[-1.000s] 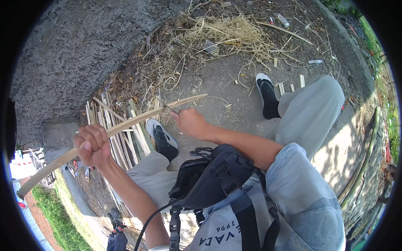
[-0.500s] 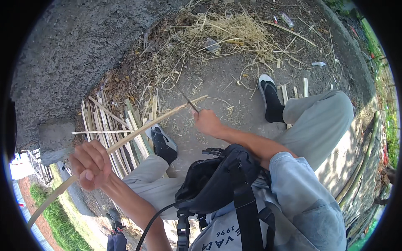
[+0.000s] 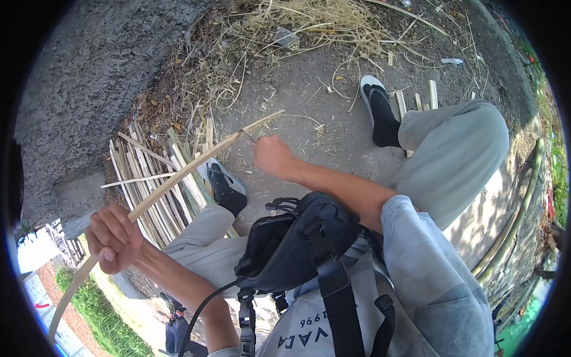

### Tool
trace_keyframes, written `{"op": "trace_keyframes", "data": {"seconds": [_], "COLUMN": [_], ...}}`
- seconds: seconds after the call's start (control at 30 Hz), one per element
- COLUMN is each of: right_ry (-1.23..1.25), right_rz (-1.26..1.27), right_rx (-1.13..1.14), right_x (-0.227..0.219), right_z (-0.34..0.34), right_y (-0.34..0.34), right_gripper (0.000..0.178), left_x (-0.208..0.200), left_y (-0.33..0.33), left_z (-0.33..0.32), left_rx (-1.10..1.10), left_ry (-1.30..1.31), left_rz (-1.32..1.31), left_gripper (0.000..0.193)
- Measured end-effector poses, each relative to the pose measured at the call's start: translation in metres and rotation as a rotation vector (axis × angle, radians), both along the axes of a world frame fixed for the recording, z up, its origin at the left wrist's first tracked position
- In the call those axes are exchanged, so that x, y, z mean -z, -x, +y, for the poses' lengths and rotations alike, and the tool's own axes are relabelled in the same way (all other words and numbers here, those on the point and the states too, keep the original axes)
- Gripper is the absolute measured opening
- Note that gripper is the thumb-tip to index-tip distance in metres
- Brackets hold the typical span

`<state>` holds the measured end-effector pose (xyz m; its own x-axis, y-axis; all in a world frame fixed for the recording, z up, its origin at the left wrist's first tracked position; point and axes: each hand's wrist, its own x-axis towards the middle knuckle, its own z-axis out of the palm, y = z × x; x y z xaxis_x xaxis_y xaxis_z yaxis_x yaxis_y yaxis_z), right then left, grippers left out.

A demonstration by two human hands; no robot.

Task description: The person scrapes, whittles, and smooths bamboo strips using a knife.

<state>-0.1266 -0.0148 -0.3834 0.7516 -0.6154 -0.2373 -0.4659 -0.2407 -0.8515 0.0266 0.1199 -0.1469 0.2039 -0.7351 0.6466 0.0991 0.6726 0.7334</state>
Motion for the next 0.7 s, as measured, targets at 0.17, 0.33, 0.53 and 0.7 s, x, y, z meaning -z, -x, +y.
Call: {"op": "trace_keyframes", "data": {"seconds": [0.17,0.33,0.53,0.7], "right_ry": [0.01,-0.061,-0.131,-0.064], "right_rz": [0.033,-0.013,0.04,0.086], "right_rx": [0.001,0.056,-0.046,0.108], "right_x": [0.039,0.03,-0.009,0.065], "right_z": [-0.015,-0.003,0.002,-0.024], "right_y": [0.0,0.004,-0.007,-0.003], "right_gripper": [0.048,0.051,0.051,0.051], "left_x": [0.0,0.002,-0.001,0.01], "left_y": [0.011,0.01,-0.002,0.0], "left_z": [-0.018,-0.012,-0.001,-0.01], "left_rx": [0.072,-0.021,-0.034,0.017], "left_ry": [-0.034,-0.006,-0.035,-0.001], "left_rz": [-0.113,-0.051,-0.013,-0.043], "left_gripper": [0.044,0.045,0.043,0.047]}}
